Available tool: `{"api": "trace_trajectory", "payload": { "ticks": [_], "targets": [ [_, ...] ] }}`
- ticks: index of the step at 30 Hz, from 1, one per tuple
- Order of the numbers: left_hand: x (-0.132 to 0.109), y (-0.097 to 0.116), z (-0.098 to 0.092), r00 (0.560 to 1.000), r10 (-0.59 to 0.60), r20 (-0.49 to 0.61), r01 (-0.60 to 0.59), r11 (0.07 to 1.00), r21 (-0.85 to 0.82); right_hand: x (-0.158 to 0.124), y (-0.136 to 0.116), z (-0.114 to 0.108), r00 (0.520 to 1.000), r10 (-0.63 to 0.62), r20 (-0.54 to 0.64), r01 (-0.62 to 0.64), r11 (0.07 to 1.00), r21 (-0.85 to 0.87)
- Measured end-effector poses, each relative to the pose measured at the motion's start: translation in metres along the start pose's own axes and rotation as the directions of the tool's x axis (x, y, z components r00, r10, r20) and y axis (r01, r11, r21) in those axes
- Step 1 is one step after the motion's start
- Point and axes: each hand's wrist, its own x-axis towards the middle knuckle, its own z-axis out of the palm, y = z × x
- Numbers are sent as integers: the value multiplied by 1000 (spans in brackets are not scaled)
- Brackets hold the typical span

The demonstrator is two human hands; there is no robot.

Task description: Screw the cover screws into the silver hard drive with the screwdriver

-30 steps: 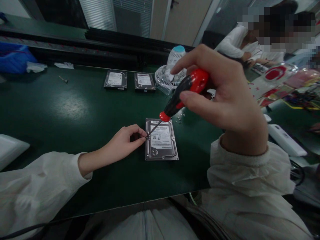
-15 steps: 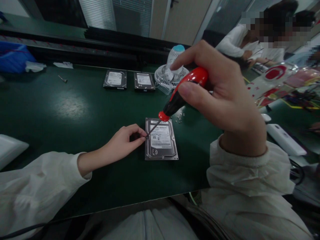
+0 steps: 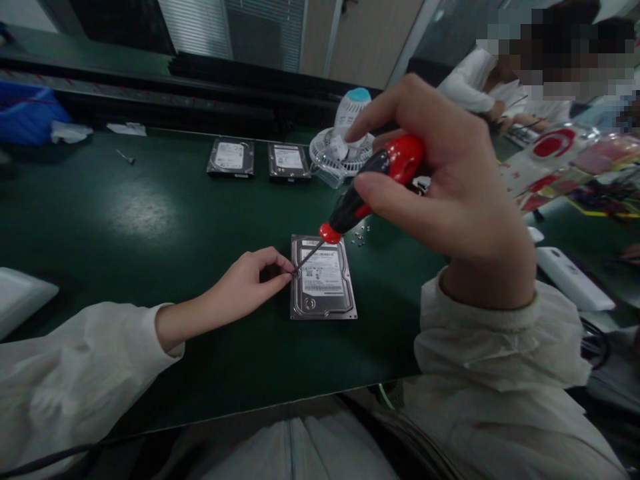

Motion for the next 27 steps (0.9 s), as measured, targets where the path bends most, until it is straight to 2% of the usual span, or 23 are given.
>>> {"api": "trace_trajectory", "payload": {
  "ticks": [3,9,13,18,24,27],
  "targets": [
    [0,0,0,1000,1,-10,-1,1000,10,0,-1,-1,999,3,37,-6,998,69],
    [0,1,-1,1000,-8,-5,8,1000,1,0,-2,-3,999,39,-1,-39,999,-34],
    [-1,2,-2,1000,-14,-6,14,1000,-6,0,0,-4,998,29,56,-33,997,75],
    [0,4,-1,1000,-23,-3,23,1000,-10,0,0,-1,999,45,-22,-46,998,-44],
    [0,1,-1,1000,-14,-4,14,1000,-26,1,0,-1,998,57,24,-60,988,145],
    [0,0,-1,1000,-16,0,16,1000,-25,1,-3,1,997,77,-10,-75,990,117]
  ]
}}
